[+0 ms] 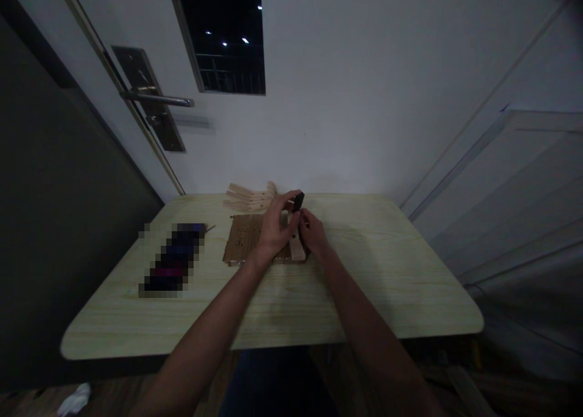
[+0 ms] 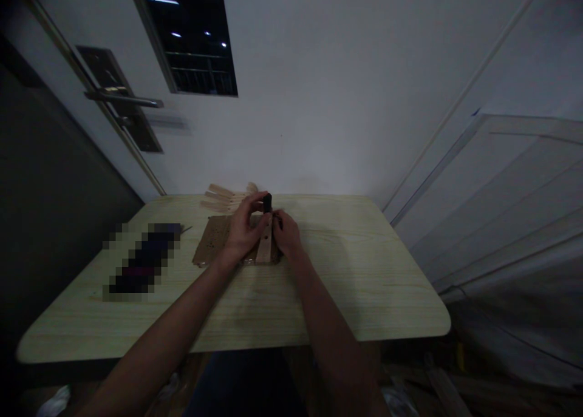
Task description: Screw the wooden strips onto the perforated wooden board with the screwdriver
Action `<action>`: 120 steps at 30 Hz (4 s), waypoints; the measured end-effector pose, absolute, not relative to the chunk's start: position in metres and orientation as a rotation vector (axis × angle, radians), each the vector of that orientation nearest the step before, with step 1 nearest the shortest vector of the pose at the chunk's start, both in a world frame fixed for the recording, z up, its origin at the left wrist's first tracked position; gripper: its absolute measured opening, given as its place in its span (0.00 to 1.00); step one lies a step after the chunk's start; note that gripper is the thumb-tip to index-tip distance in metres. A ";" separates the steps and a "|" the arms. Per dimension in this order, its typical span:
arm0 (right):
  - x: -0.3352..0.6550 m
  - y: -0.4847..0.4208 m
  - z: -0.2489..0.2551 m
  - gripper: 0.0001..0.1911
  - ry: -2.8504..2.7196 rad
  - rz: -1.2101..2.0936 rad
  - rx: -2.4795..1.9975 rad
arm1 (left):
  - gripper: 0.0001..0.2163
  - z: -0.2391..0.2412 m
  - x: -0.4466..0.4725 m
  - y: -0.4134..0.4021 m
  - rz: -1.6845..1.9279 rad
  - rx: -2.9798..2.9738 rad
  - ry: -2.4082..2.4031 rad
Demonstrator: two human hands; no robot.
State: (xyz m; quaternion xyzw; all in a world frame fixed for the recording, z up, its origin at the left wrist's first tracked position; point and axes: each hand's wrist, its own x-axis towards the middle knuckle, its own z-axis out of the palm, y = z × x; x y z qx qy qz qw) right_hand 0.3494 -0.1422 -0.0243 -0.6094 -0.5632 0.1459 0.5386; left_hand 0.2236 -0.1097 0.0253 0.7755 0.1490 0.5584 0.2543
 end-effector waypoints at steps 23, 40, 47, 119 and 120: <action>0.350 -0.141 -0.025 0.09 -1.330 0.317 -1.467 | 0.18 0.025 0.224 -0.106 1.566 2.183 0.451; 0.349 -0.141 -0.023 0.09 -1.338 0.342 -1.487 | 0.18 0.026 0.223 -0.106 1.558 2.184 0.407; 0.349 -0.141 -0.021 0.10 -1.360 0.333 -1.527 | 0.19 0.022 0.225 -0.104 1.571 2.162 0.401; 0.349 -0.142 -0.022 0.09 -1.328 0.355 -1.480 | 0.18 0.020 0.225 -0.106 1.462 2.145 0.351; 0.349 -0.142 -0.022 0.09 -1.327 0.354 -1.481 | 0.18 0.021 0.224 -0.107 1.466 2.155 0.357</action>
